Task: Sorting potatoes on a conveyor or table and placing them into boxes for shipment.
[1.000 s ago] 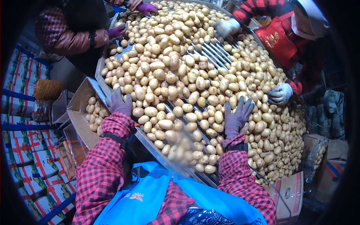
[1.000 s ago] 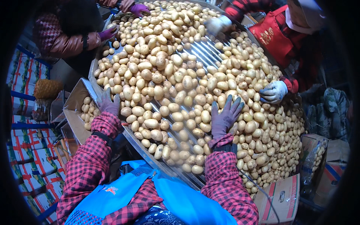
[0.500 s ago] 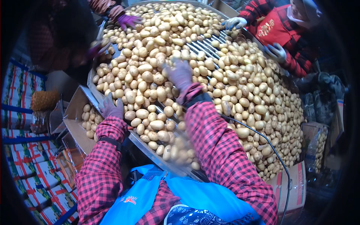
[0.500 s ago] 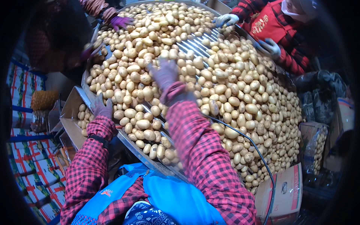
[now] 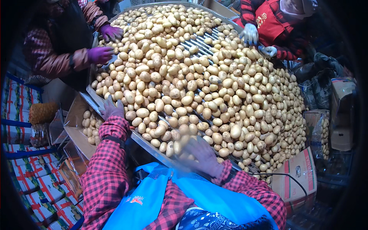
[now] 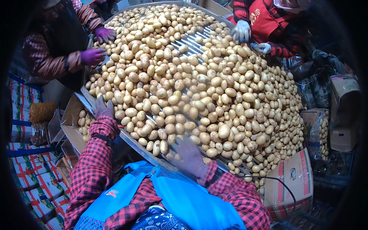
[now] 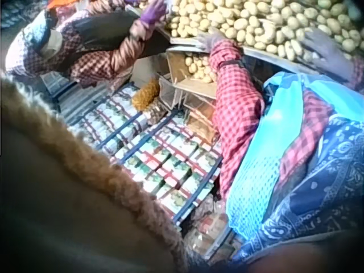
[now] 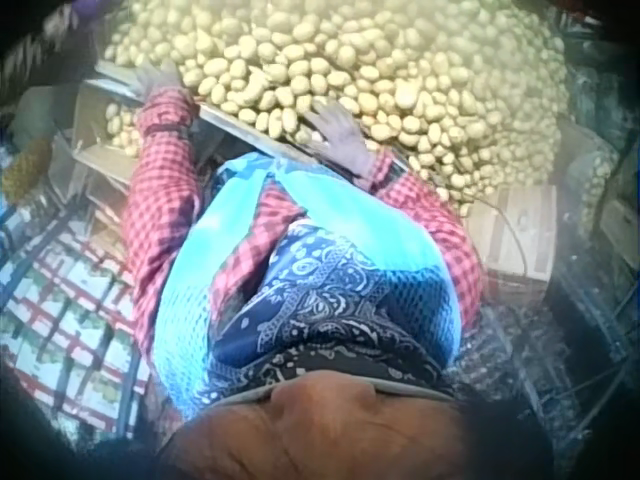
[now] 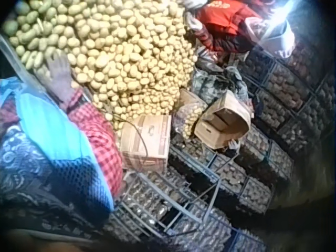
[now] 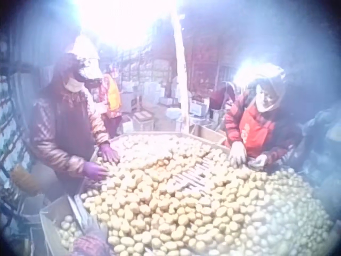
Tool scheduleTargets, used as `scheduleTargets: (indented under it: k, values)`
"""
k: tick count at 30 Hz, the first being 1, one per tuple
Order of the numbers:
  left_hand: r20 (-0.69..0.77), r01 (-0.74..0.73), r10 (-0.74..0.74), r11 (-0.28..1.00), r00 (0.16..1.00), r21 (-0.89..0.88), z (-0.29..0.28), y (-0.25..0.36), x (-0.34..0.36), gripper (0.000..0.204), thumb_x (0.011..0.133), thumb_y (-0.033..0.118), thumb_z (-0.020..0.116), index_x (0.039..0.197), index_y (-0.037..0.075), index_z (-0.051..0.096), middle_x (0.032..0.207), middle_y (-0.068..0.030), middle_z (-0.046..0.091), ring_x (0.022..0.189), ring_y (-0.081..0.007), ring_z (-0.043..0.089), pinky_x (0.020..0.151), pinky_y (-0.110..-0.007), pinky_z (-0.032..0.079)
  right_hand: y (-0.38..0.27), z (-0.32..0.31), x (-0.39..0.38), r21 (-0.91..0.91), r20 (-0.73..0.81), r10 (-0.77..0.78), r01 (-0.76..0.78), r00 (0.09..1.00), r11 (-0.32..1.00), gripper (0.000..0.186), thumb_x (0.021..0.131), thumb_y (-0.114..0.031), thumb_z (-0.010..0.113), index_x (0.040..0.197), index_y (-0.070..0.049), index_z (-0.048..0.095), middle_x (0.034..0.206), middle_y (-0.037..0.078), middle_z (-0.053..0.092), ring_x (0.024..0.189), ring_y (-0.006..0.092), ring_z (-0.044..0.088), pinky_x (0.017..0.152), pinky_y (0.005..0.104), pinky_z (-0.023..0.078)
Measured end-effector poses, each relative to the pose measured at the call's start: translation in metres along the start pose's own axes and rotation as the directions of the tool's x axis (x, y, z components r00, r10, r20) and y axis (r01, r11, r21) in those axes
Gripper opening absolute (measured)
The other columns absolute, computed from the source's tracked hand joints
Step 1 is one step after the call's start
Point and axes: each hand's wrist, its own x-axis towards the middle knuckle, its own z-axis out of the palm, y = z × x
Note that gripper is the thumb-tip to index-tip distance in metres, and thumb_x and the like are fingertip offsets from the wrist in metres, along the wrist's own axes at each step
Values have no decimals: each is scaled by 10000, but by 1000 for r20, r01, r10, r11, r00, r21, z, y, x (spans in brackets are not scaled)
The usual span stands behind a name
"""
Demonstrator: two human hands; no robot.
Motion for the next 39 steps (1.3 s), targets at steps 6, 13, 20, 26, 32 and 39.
scheduleTargets:
  k: [6, 13, 20, 26, 32, 39]
  values:
    - [-32, -37, 37, 999, 999, -6, 4, -3, 4, 663, 888, 484, 562, 1486, 243, 405, 1516, -88, 394, 1401, -453, 282, 1177, -520, 238, -48, 11, 41, -137, -163, 23, -46, 986, 990, 667, 814, -377, 689, 1365, -56, 493, 1397, 211, 449, 1365, 414, 356, 1147, 539, 279]
    - [-37, -66, 65, 997, 997, -33, 11, -11, 13, 675, 882, 491, 586, 1488, 248, 413, 1515, -74, 405, 1410, -464, 260, 1195, -490, 217, 5, -36, 140, 75, -446, -187, 245, 875, 967, 582, 858, -316, 654, 1363, -60, 523, 1350, 179, 549, 1295, 358, 467, 1119, 472, 333]
    - [-29, -67, 66, 996, 997, -54, 7, -1, 8, 648, 889, 466, 582, 1477, 243, 429, 1521, -64, 398, 1402, -473, 268, 1188, -488, 243, 89, -77, 221, -607, -288, 103, -265, 952, 749, 303, 839, -304, 634, 1106, -164, 605, 1054, 58, 632, 1030, 247, 566, 895, 421, 445]
    - [-10, -35, 34, 999, 999, -26, -1, 1, 0, 651, 891, 478, 576, 1482, 260, 417, 1524, -60, 396, 1409, -471, 254, 1179, -507, 253, 78, -79, 238, -480, -186, 314, -365, 931, 798, 479, 783, -434, 691, 1143, -133, 595, 1053, 107, 689, 985, 294, 676, 769, 449, 524]
    - [-24, -43, 42, 997, 999, -58, -2, -3, 4, 656, 885, 484, 579, 1476, 251, 420, 1514, -73, 401, 1395, -474, 278, 1179, -510, 250, 76, -78, 209, -489, -105, 427, -421, 898, 764, 566, 857, -613, 556, 1067, -101, 676, 1030, 136, 712, 972, 293, 686, 801, 454, 510]
    - [8, -20, 20, 999, 1000, -42, 0, -1, 7, 659, 889, 481, 578, 1482, 249, 408, 1525, -32, 386, 1416, -472, 253, 1185, -502, 258, 75, -80, 216, -504, -61, 429, -399, 901, 766, 586, 859, -613, 584, 1119, -95, 674, 1074, 106, 700, 1035, 263, 665, 796, 451, 517]
